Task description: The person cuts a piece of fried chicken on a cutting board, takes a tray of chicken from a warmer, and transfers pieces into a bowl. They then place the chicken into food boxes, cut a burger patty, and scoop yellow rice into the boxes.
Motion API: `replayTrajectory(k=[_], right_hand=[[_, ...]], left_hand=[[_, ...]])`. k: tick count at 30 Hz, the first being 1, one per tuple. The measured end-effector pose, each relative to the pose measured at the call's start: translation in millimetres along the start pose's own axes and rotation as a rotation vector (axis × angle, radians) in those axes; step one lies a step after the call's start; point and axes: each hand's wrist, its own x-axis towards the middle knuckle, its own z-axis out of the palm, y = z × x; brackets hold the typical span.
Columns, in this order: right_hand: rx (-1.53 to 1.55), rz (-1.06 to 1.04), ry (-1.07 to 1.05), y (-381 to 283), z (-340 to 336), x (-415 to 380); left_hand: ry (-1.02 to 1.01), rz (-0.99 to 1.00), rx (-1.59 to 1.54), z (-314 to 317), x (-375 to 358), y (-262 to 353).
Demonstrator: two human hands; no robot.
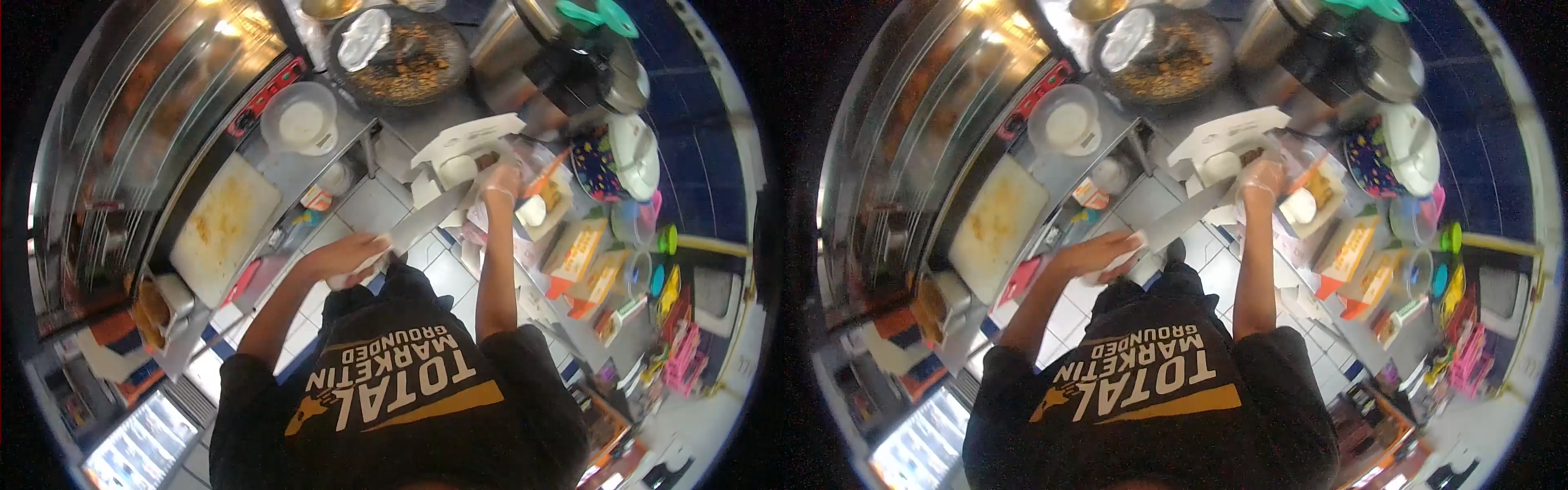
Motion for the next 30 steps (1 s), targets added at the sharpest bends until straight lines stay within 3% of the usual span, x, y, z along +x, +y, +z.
replayTrajectory(k=[1, 2, 3, 4, 5, 6, 7, 8, 9, 10, 11, 13, 16, 18, 20, 21, 23, 25, 26, 27, 28, 30], right_hand=[[-0.1, -0.086, -0.077, 14.5, 14.6, -3.9], [-0.01, -0.344, 0.294, 42.2, 47.6, -17.0], [-0.079, -0.111, -0.249, 11.7, -4.6, -18.9], [0.271, -0.529, 0.498, 27.7, 19.9, -44.0], [0.209, -0.412, 0.31, -25.2, -39.4, -61.8], [0.205, -0.541, 0.292, -31.5, -30.0, -80.6], [0.623, -0.378, -0.394, -51.2, -40.3, -92.3], [0.988, -0.423, -0.51, -58.1, 19.5, -111.8], [1.224, -0.629, -0.865, -108.5, -27.5, -139.0], [1.357, -0.492, -1.334, -145.1, -25.2, -160.9], [1.317, -0.384, -1.565, -186.0, -38.5, -185.8], [1.076, -0.331, -1.762, -249.2, -52.4, -215.7], [0.993, -0.4, -1.92, -311.2, -30.0, -240.7], [0.68, -0.876, -1.738, -341.9, -24.4, -242.0], [0.573, -1.168, -1.607, -364.1, -24.7, -237.2], [0.622, -1.232, -1.601, -366.5, -26.1, -229.4], [0.541, -1.448, -1.512, -371.0, -6.2, -211.7], [1.189, -0.602, -1.856, -391.1, 16.7, -213.6], [1.46, -0.098, -1.922, -400.4, 27.8, -215.8], [1.58, -0.002, -1.816, -412.2, 47.6, -219.3], [1.703, -0.054, -1.804, -423.3, 93.0, -214.2], [1.941, -0.161, -1.779, -445.0, 178.3, -203.0]], left_hand=[[0.023, -0.066, 0.007, -1.5, -30.6, -10.5], [0.091, -0.117, -0.035, 2.4, -63.1, -18.2], [0.102, -0.059, -0.042, -2.3, -90.2, -47.0], [0.161, -0.006, -0.115, 2.5, -113.7, -69.6], [0.26, 0.019, -0.042, 9.3, -139.8, -69.9], [0.434, 0.158, 0.088, 15.9, -148.7, -86.5], [0.627, 0.272, 0.24, 22.2, -157.2, -103.2], [0.73, 0.261, 0.237, 23.7, -162.2, -105.2], [0.822, 0.253, 0.234, 23.4, -164.5, -102.9], [0.908, 0.249, 0.236, 17.5, -167.6, -103.5], [0.958, 0.295, 0.216, 6.5, -169.2, -112.5], [1.044, 0.384, 0.184, -16.9, -171.8, -136.0], [1.128, 0.415, 0.233, -51.5, -199.1, -168.1], [1.243, 0.39, 0.342, -69.9, -216.0, -186.7], [1.4, 0.325, 0.543, -94.3, -226.3, -213.0], [1.44, 0.189, 0.645, -100.1, -237.6, -213.2], [1.515, 0.156, 0.841, -116.6, -241.8, -235.9], [1.526, 0.127, 0.953, -133.7, -238.4, -254.2], [1.545, 0.155, 0.933, -135.8, -235.9, -260.7], [1.566, 0.183, 0.912, -135.7, -234.9, -261.3], [1.589, 0.209, 0.891, -137.3, -234.2, -261.3], [1.503, 0.037, 0.869, -145.1, -227.1, -268.1]])
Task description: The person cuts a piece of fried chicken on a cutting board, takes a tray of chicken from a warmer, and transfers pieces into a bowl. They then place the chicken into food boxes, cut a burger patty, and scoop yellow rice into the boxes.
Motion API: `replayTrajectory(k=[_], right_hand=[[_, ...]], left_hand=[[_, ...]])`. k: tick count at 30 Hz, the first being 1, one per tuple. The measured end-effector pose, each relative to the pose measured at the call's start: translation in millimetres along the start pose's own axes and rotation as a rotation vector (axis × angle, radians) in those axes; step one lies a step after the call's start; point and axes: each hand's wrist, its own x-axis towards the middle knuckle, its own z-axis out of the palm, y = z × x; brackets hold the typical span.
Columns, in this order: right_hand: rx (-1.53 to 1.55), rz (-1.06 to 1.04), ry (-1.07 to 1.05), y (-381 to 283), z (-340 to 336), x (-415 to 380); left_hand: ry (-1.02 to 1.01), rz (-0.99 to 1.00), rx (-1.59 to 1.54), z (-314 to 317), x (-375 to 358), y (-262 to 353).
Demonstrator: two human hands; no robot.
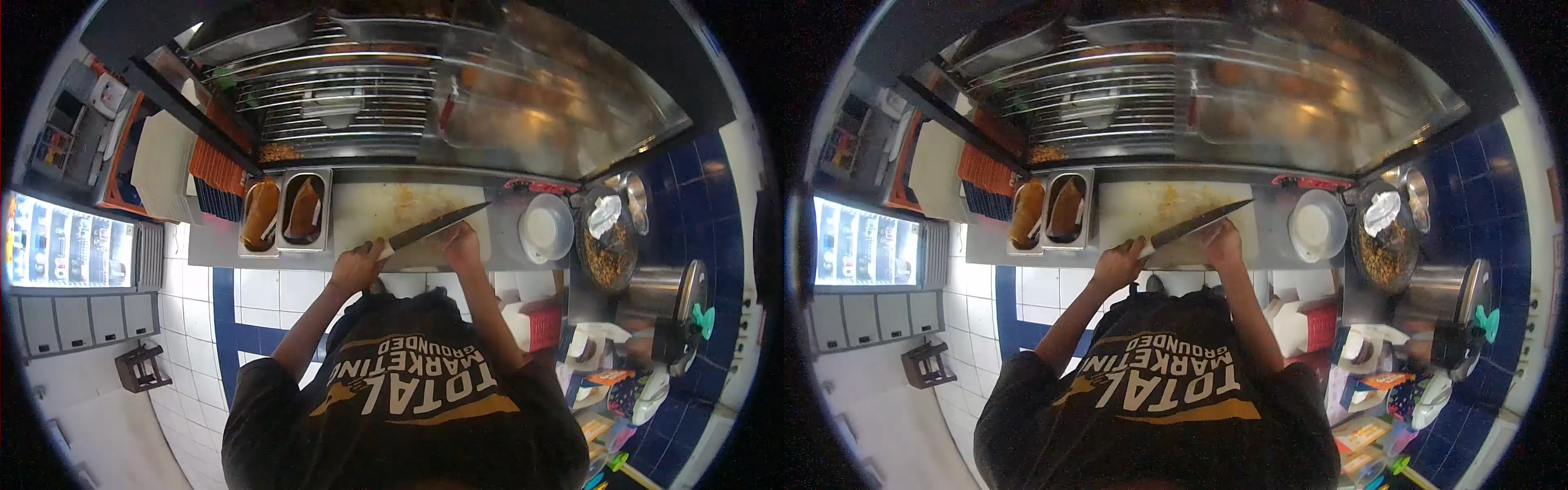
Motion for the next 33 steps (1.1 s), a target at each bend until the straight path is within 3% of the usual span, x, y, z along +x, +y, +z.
replayTrajectory(k=[1, 4, 6, 8, 11, 14, 21, 22, 23, 24, 25, 26, 28, 29, 31, 33], right_hand=[[-0.007, -0.049, 0.217, -0.7, 15.9, 5.8], [-0.995, -0.16, 0.602, -25.3, 101.9, -6.2], [-1.714, -0.92, 0.381, -49.6, 193.9, 7.2], [-1.535, -0.996, 0.23, -62.8, 301.1, 26.7], [-1.444, -1.064, 0.276, -51.4, 315.8, 62.8], [-1.397, -1.105, 0.156, -25.0, 326.3, 66.2], [-1.517, -0.929, -0.156, 69.2, 387.0, 101.6], [-1.439, -0.775, -0.182, 77.6, 399.2, 102.4], [-1.563, -0.72, -0.251, 92.9, 405.1, 109.1], [-1.423, -0.709, -0.227, 128.0, 401.1, 127.9], [-1.334, -0.464, -0.328, 105.5, 430.3, 118.9], [-1.244, -0.445, -0.366, 110.4, 428.8, 123.2], [-1.07, -0.493, -0.415, 136.3, 436.0, 123.9], [-1.117, -0.608, -0.445, 154.4, 440.1, 129.0], [-1.675, -1.129, -0.415, 193.3, 439.5, 161.7], [-1.69, -0.971, -0.46, 189.5, 433.2, 172.9]], left_hand=[[-0.018, -0.003, 0.029, 8.2, 0.7, -5.2], [-0.008, -0.021, 0.019, 16.1, 1.9, -15.9], [0.082, -0.006, 0.06, 15.9, 5.9, -14.9], [0.1, -0.024, 0.021, 10.2, 4.9, -8.6], [0.134, -0.06, 0.0, 5.5, -4.3, -5.7], [0.187, -0.072, -0.164, -6.4, -23.2, 7.1], [0.19, 0.01, -0.478, -15.9, -42.1, 20.1], [0.165, 0.029, -0.541, -9.2, -40.2, 22.2], [0.111, -0.036, -0.57, -0.2, -40.4, 22.7], [0.052, -0.021, -0.529, 0.2, -39.3, 19.3], [-0.014, 0.008, -0.487, -4.6, -37.9, 18.3], [0.004, 0.058, -0.441, -15.9, -30.9, 29.2], [0.002, 0.307, -0.558, -1.6, -25.6, 21.9], [-0.021, 0.34, -0.589, 0.9, -20.0, 25.8], [-0.077, 0.325, -0.626, 6.4, -9.1, 37.1], [-0.125, 0.313, -0.665, 12.5, 0.8, 59.0]])
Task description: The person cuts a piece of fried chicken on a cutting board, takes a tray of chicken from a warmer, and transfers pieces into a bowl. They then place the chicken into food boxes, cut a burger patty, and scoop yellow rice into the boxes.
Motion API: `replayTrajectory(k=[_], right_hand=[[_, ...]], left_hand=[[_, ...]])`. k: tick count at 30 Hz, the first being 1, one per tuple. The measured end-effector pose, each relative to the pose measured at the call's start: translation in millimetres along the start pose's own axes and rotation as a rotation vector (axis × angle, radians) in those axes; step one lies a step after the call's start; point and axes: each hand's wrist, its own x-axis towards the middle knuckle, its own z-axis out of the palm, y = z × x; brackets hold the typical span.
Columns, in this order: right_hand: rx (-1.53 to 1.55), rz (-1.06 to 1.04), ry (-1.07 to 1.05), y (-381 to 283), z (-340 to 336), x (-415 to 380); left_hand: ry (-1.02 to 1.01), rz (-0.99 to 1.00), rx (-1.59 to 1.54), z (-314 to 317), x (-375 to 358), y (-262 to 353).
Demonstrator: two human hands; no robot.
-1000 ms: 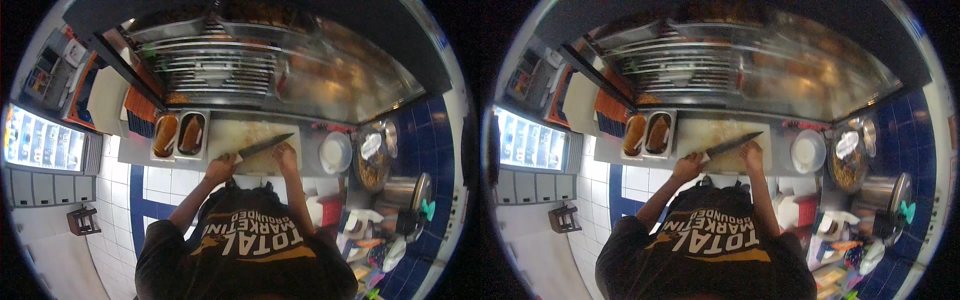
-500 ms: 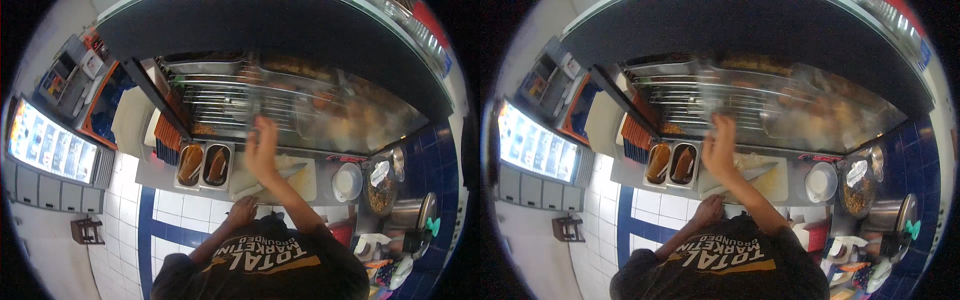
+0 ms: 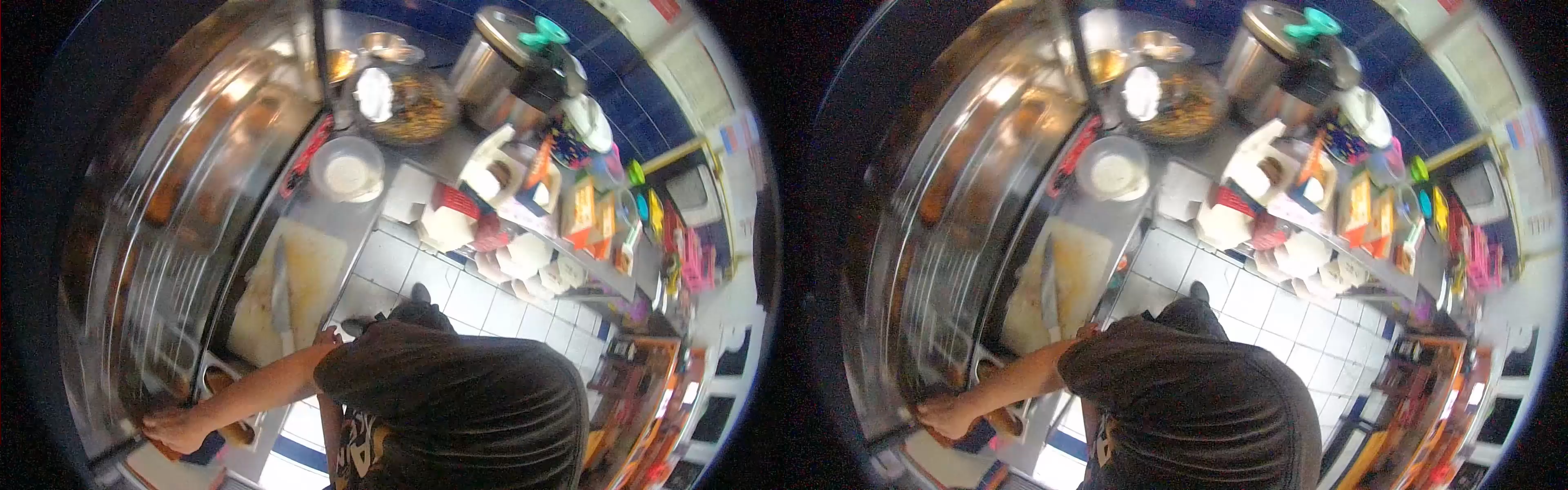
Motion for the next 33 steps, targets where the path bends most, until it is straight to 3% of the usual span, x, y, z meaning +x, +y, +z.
replayTrajectory(k=[1, 2, 4, 6, 8, 9, 12, 14, 17, 18, 21, 22, 23, 25, 26, 29, 33], right_hand=[[0.391, 0.201, -0.141, 8.9, -11.6, -4.1], [0.324, 0.159, -0.276, 19.7, -19.3, -17.7], [0.269, 0.035, 0.12, -3.9, -123.5, -87.6], [0.255, 0.051, 0.157, -34.0, -240.7, -166.9], [0.226, 0.472, 0.252, -67.1, -336.4, -263.6], [0.081, 0.694, 0.473, -54.6, -336.3, -331.9], [-0.621, 1.048, 0.946, -114.9, -449.6, -506.6], [-0.754, 1.364, 1.282, -158.0, -504.4, -593.5], [-1.172, 1.659, 1.0, -176.8, -533.0, -687.3], [-1.127, 1.714, 0.959, -181.2, -536.2, -694.0], [-1.067, 1.788, 0.802, -180.0, -558.7, -712.4], [-1.067, 1.775, 0.728, -176.1, -561.0, -715.6], [-1.067, 1.762, 0.658, -170.4, -563.2, -718.8], [-1.069, 1.729, 0.638, -157.0, -570.1, -726.7], [-1.08, 1.727, 0.602, -150.5, -574.2, -729.6], [-1.071, 1.77, 0.432, -128.9, -576.0, -747.9], [-1.111, 1.755, 0.277, -126.7, -588.3, -754.9]], left_hand=[[-0.02, -0.002, -0.031, 10.4, 9.0, 4.7], [-0.05, -0.003, -0.062, 23.1, 19.4, 10.8], [-0.116, 0.01, -0.139, 53.7, 42.4, 25.3], [-0.191, 0.04, -0.224, 88.2, 64.5, 46.3], [-0.264, 0.106, -0.287, 126.3, 98.4, 70.8], [-0.303, 0.137, -0.31, 141.9, 120.7, 82.1], [-0.32, 0.21, -0.42, 214.3, 201.8, 116.3], [-0.415, 0.052, -0.591, 257.0, 262.1, 131.0], [-0.731, -0.201, -0.863, 287.3, 309.0, 163.2], [-0.863, -0.303, -0.918, 288.7, 315.8, 175.3], [-0.957, -0.076, -0.736, 309.0, 318.2, 164.4], [-0.897, -0.023, -0.853, 314.0, 302.4, 161.1], [-0.768, -0.174, -0.833, 325.2, 293.2, 145.7], [-0.625, -0.247, -0.674, 362.1, 263.9, 77.1], [-0.614, -0.175, -0.542, 380.3, 247.4, 47.2], [-0.474, -0.411, -0.694, 404.4, 199.4, 139.3], [-0.405, -0.622, -0.868, 427.5, 205.0, 163.8]])
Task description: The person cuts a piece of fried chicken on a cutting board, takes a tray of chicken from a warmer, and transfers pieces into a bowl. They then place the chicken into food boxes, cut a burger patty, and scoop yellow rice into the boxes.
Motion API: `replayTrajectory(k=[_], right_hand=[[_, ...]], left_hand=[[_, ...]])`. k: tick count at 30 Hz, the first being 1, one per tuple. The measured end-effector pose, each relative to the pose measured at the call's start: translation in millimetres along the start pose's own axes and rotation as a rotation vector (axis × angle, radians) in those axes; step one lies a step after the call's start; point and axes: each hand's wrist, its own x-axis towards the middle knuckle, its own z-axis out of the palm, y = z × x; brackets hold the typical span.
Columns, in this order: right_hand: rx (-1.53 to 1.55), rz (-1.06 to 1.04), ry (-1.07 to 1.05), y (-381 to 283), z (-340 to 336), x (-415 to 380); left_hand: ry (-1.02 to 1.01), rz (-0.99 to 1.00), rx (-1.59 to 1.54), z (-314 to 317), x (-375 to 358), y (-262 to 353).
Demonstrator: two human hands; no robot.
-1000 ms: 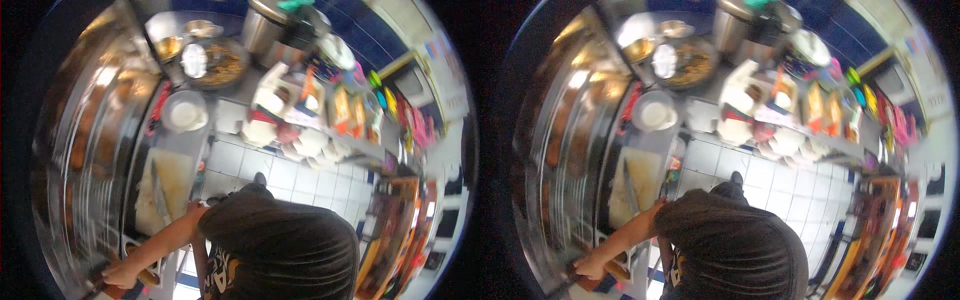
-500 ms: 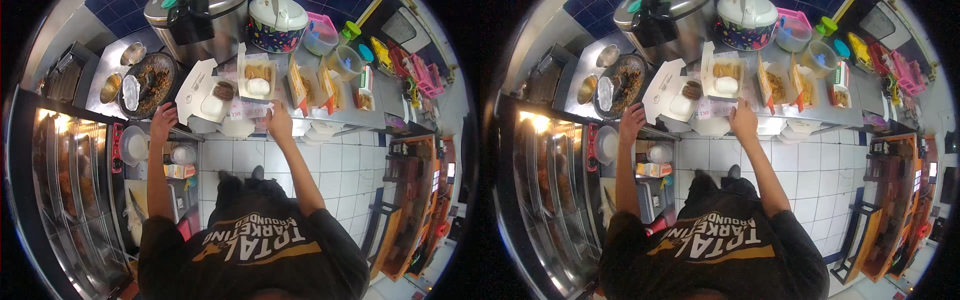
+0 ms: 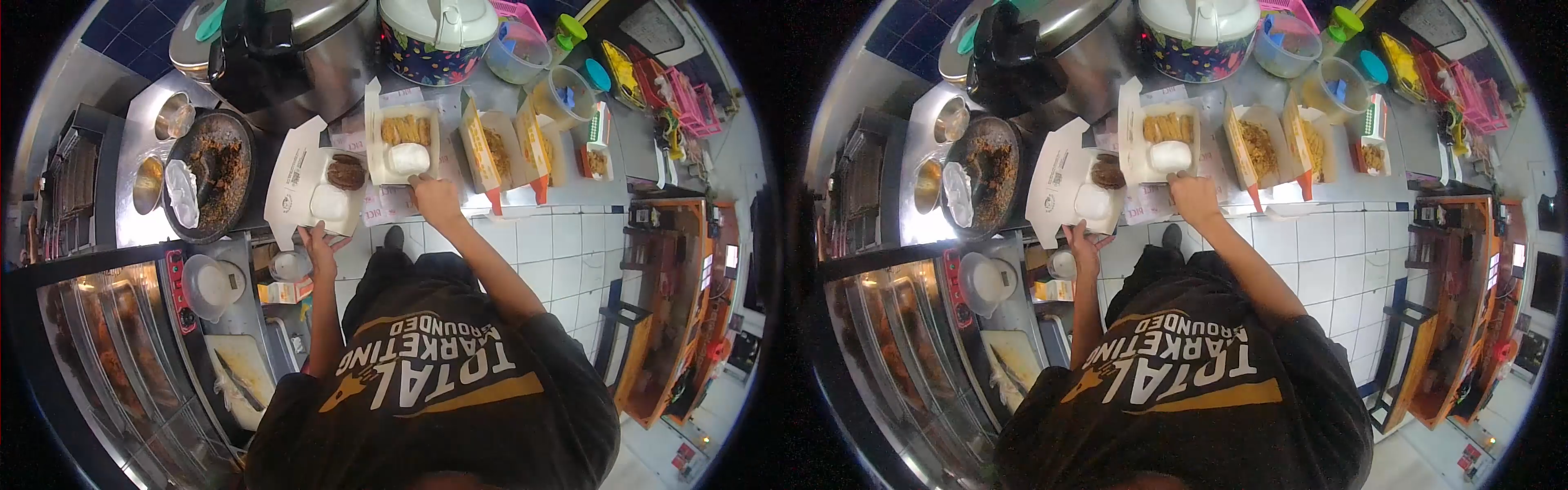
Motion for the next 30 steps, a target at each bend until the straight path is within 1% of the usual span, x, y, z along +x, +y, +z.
replayTrajectory(k=[2, 3, 7, 9, 12, 14, 15, 17, 18, 19, 20, 21, 23, 24, 25, 26, 27, 28, 29, 30], right_hand=[[-0.012, -0.007, -0.079, 3.1, 1.0, 1.3], [-0.02, -0.006, -0.116, 6.3, 0.6, 0.2], [0.037, -0.057, -0.024, 15.1, -19.1, -13.1], [0.07, -0.062, 0.023, 22.7, -32.1, -20.8], [0.072, -0.122, 0.025, 39.8, -35.1, -35.0], [0.118, -0.115, 0.009, 49.0, -33.8, -45.9], [0.142, -0.117, 0.006, 53.5, -31.0, -51.0], [0.081, -0.055, -0.155, 64.4, -13.6, -64.3], [0.176, -0.102, 0.02, 69.9, -33.8, -76.7], [0.268, -0.158, 0.192, 73.8, -70.5, -86.6], [0.445, -0.084, 0.207, 85.0, -115.4, -100.2], [0.495, -0.113, 0.341, 114.1, -150.8, -110.3], [0.566, 0.375, 0.538, 186.9, -153.7, -115.9], [0.668, 0.499, 0.616, 234.7, -155.4, -102.2], [0.73, 0.54, 0.658, 282.3, -150.2, -86.7], [1.049, 0.637, 0.599, 337.4, -106.0, -75.0], [1.237, 0.767, 0.533, 358.0, -109.0, -57.0], [1.425, 0.894, 0.458, 371.9, -111.7, -42.0], [1.539, 0.899, 0.418, 384.4, -112.7, -31.1], [1.652, 0.903, 0.373, 392.9, -111.1, -21.3]], left_hand=[[-0.046, -0.04, 0.049, 2.8, 0.3, 7.1], [-0.018, 0.008, 0.082, 0.5, 3.5, -0.8], [-0.008, 0.029, -0.002, 2.3, -1.3, -4.2], [0.083, -0.005, -0.071, 20.1, -15.8, -10.3], [0.068, 0.038, -0.073, 54.1, -38.7, -17.7], [0.09, 0.083, -0.071, 80.4, -47.8, -34.2], [0.052, 0.138, -0.047, 109.1, -63.8, -28.6], [0.028, 0.15, -0.085, 112.9, -57.2, -61.6], [0.021, 0.155, -0.104, 111.3, -55.0, -78.4], [0.046, 0.159, -0.088, 116.0, -55.5, -87.0], [0.071, 0.162, -0.072, 120.6, -56.0, -95.6], [0.07, 0.168, -0.076, 121.3, -56.2, -98.4], [0.043, 0.198, -0.1, 122.7, -54.4, -108.1], [0.03, 0.213, -0.112, 123.7, -53.6, -112.8], [0.028, 0.216, -0.073, 123.7, -54.0, -114.9], [0.025, 0.219, -0.035, 127.7, -57.8, -118.6], [0.01, 0.212, 0.004, 146.4, -67.9, -111.1], [-0.042, 0.248, -0.01, 149.1, -71.6, -113.4], [-0.093, 0.287, -0.025, 150.8, -76.2, -114.6], [-0.078, 0.298, -0.038, 157.4, -79.0, -113.4]])
